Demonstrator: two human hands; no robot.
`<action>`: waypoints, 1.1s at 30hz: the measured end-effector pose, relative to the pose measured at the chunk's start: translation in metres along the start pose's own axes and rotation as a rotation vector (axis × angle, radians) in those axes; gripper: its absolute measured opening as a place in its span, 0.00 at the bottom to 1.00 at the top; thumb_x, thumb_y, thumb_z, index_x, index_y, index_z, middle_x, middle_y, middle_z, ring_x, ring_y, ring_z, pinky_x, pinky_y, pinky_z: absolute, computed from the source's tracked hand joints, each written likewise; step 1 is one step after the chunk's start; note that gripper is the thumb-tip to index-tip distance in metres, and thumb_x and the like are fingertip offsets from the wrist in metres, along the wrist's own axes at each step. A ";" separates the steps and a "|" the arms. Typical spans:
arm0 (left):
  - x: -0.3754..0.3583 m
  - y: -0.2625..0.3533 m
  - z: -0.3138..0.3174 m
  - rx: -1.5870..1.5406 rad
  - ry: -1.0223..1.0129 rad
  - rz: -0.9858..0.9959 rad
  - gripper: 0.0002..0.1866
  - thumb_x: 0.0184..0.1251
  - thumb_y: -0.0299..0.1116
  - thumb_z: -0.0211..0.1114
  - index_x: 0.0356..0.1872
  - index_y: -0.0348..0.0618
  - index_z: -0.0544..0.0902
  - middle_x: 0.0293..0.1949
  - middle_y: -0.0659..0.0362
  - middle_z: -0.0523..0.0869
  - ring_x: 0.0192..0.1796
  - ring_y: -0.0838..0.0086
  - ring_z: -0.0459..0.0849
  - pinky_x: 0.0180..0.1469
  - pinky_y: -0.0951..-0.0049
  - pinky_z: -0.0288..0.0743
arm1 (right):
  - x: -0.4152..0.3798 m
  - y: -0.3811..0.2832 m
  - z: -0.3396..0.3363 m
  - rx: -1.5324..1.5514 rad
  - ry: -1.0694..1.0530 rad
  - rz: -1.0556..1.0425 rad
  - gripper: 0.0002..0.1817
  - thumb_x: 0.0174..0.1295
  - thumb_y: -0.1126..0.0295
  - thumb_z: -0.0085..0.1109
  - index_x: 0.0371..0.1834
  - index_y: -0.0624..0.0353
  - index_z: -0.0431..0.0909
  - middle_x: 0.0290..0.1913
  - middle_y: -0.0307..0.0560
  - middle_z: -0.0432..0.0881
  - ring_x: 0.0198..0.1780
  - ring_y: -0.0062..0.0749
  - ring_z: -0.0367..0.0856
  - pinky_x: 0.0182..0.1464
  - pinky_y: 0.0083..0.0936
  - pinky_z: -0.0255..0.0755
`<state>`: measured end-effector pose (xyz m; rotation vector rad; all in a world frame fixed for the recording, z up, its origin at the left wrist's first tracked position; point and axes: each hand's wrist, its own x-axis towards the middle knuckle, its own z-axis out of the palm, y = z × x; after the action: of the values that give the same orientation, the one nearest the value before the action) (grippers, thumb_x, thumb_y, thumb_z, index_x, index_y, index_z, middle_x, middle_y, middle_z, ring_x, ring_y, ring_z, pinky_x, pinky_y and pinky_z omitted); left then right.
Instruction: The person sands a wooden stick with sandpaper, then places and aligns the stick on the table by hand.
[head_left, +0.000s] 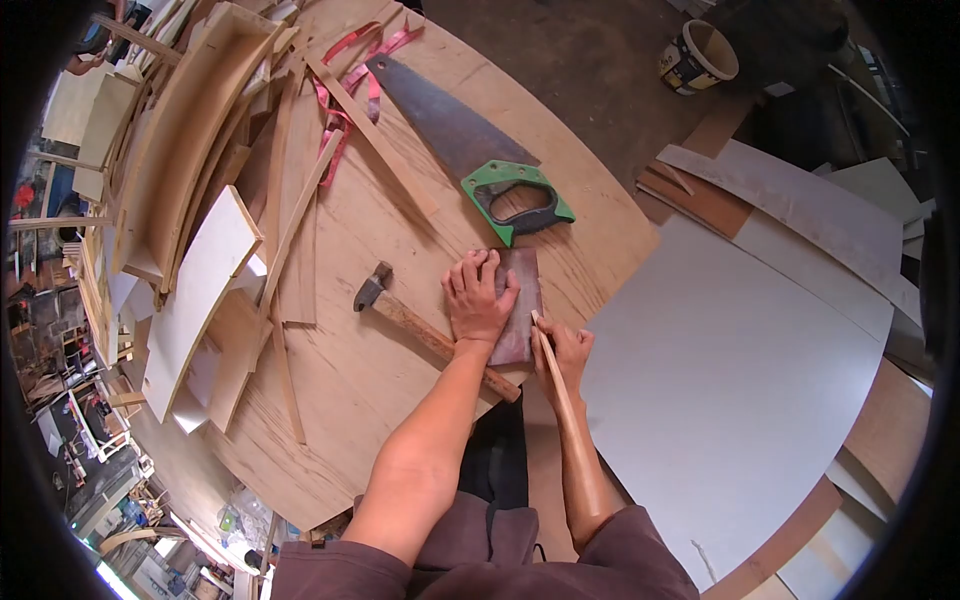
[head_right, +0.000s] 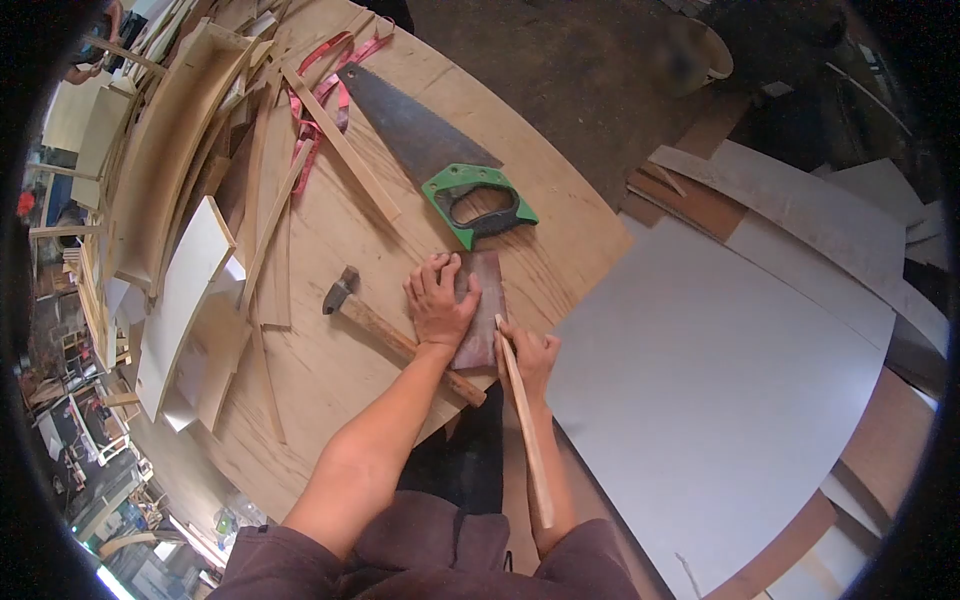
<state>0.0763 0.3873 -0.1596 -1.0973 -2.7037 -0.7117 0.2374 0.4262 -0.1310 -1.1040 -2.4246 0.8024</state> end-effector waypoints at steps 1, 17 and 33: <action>-0.001 0.000 0.000 -0.005 0.001 -0.003 0.19 0.59 0.44 0.73 0.51 0.51 0.86 0.55 0.61 0.80 0.60 0.62 0.76 0.64 0.58 0.68 | 0.004 -0.001 0.001 -0.016 0.033 -0.025 0.10 0.66 0.66 0.69 0.49 0.50 0.87 0.34 0.37 0.85 0.35 0.29 0.80 0.49 0.34 0.58; -0.001 -0.001 0.000 -0.010 -0.019 0.007 0.20 0.60 0.43 0.72 0.53 0.51 0.84 0.54 0.59 0.81 0.61 0.62 0.77 0.66 0.55 0.67 | 0.020 -0.005 0.015 0.016 0.031 0.026 0.07 0.68 0.67 0.67 0.46 0.54 0.85 0.36 0.43 0.87 0.36 0.33 0.81 0.50 0.33 0.58; -0.001 -0.001 0.000 -0.020 -0.018 -0.001 0.20 0.59 0.43 0.73 0.52 0.51 0.85 0.56 0.61 0.81 0.62 0.61 0.76 0.64 0.57 0.68 | 0.017 -0.004 0.006 0.043 0.009 0.020 0.10 0.67 0.67 0.67 0.49 0.52 0.86 0.35 0.41 0.86 0.38 0.33 0.82 0.51 0.34 0.58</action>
<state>0.0766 0.3856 -0.1602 -1.1115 -2.7179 -0.7338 0.2212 0.4348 -0.1313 -1.1146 -2.3813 0.8504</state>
